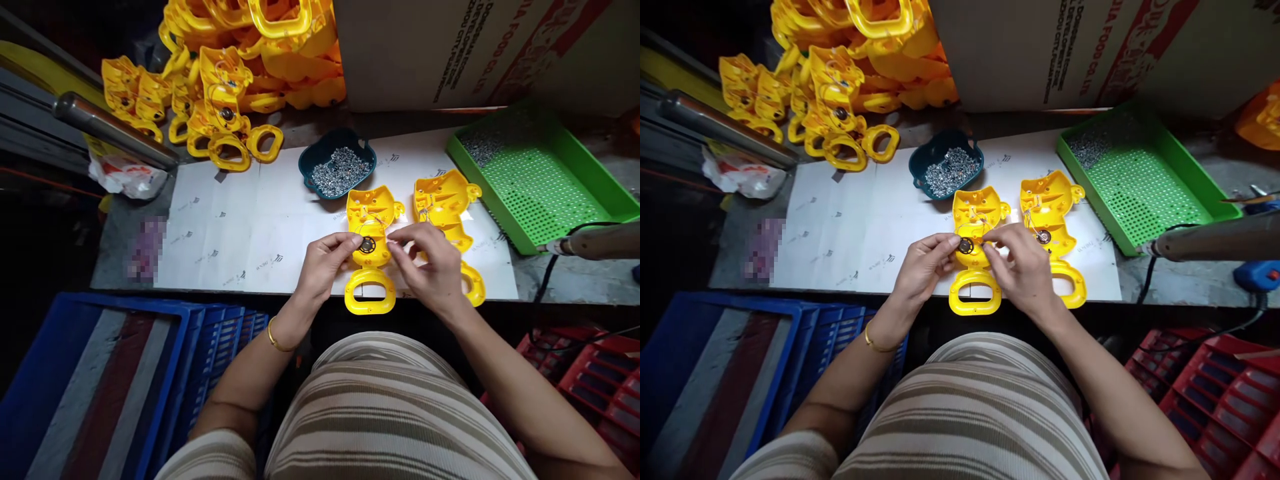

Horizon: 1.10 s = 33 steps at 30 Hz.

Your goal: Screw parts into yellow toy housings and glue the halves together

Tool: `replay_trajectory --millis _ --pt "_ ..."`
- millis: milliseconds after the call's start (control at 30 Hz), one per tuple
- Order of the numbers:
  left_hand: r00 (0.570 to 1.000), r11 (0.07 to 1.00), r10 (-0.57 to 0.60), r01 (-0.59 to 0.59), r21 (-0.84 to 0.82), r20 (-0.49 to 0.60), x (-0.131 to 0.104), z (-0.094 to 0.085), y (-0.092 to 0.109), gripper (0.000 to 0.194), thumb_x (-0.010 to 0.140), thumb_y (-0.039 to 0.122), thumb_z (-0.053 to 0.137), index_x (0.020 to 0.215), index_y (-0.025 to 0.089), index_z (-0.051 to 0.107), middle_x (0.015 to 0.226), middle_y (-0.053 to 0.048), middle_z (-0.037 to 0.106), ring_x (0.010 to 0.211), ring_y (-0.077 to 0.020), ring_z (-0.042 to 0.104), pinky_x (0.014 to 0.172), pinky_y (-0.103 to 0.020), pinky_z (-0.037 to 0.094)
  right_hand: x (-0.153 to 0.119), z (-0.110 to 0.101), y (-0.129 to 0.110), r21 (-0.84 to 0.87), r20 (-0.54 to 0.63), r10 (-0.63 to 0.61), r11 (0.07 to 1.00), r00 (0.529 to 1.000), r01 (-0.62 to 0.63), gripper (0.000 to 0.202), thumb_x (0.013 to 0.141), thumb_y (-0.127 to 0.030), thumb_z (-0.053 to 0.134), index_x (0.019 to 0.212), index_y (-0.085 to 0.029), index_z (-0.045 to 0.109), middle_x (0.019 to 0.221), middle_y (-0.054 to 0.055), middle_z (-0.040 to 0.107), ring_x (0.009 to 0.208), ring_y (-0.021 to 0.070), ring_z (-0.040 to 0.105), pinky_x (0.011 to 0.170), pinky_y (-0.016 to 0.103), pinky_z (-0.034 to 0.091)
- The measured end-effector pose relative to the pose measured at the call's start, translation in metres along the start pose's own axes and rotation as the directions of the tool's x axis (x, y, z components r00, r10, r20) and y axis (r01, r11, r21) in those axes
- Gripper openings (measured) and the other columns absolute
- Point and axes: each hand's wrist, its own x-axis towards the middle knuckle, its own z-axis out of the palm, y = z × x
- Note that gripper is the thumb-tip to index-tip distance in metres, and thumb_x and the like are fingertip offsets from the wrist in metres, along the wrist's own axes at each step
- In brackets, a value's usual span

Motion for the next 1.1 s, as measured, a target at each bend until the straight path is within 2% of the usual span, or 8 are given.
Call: replay_trajectory --millis 133,333,467,533,633,700,867,1100 --pt "1.000 1.000 0.002 -0.002 -0.003 -0.017 -0.001 0.000 -0.002 0.030 0.061 0.037 0.086 0.076 0.014 0.074 0.058 0.003 0.060 0.046 -0.0020 0.040 0.041 -0.015 0.026 -0.012 0.017 -0.005 -0.009 0.063 -0.001 1.000 0.998 0.001 0.017 0.091 -0.028 0.058 0.105 -0.022 0.066 0.098 0.007 0.070 0.090 0.0180 0.067 0.074 0.031 0.057" --pt "0.998 0.994 -0.067 0.065 -0.094 -0.018 0.002 -0.005 -0.001 0.034 0.060 0.037 0.087 0.076 0.013 0.070 0.061 0.003 0.058 0.046 -0.0015 0.044 0.037 -0.012 0.023 -0.010 0.006 -0.006 -0.176 -0.147 -0.045 0.984 0.988 0.018 0.010 0.089 -0.025 0.057 0.091 -0.021 0.066 0.087 0.008 0.068 0.084 0.0203 0.063 0.072 0.034 0.053" --pt "0.986 0.970 -0.162 0.167 -0.178 0.044 0.003 -0.008 -0.001 0.038 0.059 0.038 0.087 0.078 0.012 0.067 0.062 0.005 0.055 0.045 -0.0005 0.043 0.035 -0.011 0.024 -0.016 0.003 -0.007 -0.272 0.198 0.009 0.961 0.980 0.046 0.020 0.088 -0.029 0.055 0.074 -0.021 0.067 0.070 0.004 0.067 0.070 0.0178 0.060 0.065 0.031 0.047" --pt "0.987 0.969 -0.157 0.161 -0.189 0.035 0.003 -0.007 -0.001 0.039 0.058 0.038 0.087 0.077 0.013 0.066 0.062 0.005 0.055 0.045 -0.0004 0.043 0.034 -0.010 0.024 -0.021 0.008 -0.010 -0.212 0.277 0.039 0.977 0.960 0.022 0.019 0.088 -0.031 0.056 0.085 -0.019 0.070 0.067 0.002 0.067 0.064 0.0151 0.060 0.061 0.028 0.046" --pt "0.994 0.981 -0.107 0.108 -0.159 0.019 0.000 -0.005 -0.003 0.039 0.059 0.040 0.086 0.078 0.013 0.066 0.056 0.006 0.054 0.042 -0.0009 0.042 0.034 -0.010 0.026 -0.025 0.018 -0.016 -0.081 0.196 0.072 0.995 0.978 -0.057 0.033 0.091 -0.031 0.054 0.119 -0.016 0.063 0.090 0.006 0.071 0.065 0.0118 0.063 0.060 0.025 0.050" --pt "0.997 0.992 -0.074 0.073 -0.102 -0.005 -0.003 -0.003 -0.004 0.039 0.061 0.041 0.086 0.080 0.013 0.067 0.051 0.006 0.054 0.039 -0.0014 0.041 0.034 -0.011 0.027 -0.023 0.024 -0.017 -0.026 0.140 0.080 0.997 0.987 -0.077 0.038 0.092 -0.029 0.053 0.128 -0.017 0.055 0.108 0.010 0.067 0.069 0.0112 0.065 0.059 0.024 0.053" --pt "0.999 0.998 -0.044 0.043 -0.034 -0.022 -0.006 0.002 -0.009 0.040 0.061 0.045 0.085 0.080 0.013 0.069 0.047 0.005 0.055 0.036 -0.0022 0.042 0.034 -0.012 0.029 -0.017 0.032 -0.008 0.002 0.090 0.066 0.998 0.994 -0.066 0.020 0.093 -0.027 0.054 0.108 -0.019 0.063 0.103 0.010 0.068 0.086 0.0170 0.069 0.068 0.029 0.059" --pt "1.000 0.999 -0.023 0.024 0.036 -0.021 -0.002 -0.001 -0.016 0.039 0.063 0.045 0.083 0.083 0.014 0.071 0.048 0.005 0.054 0.038 -0.0032 0.042 0.035 -0.013 0.028 -0.014 0.025 0.004 -0.065 0.153 0.046 0.997 0.987 -0.036 0.021 0.093 -0.026 0.054 0.109 -0.021 0.067 0.107 0.009 0.071 0.099 0.0184 0.068 0.077 0.030 0.058"
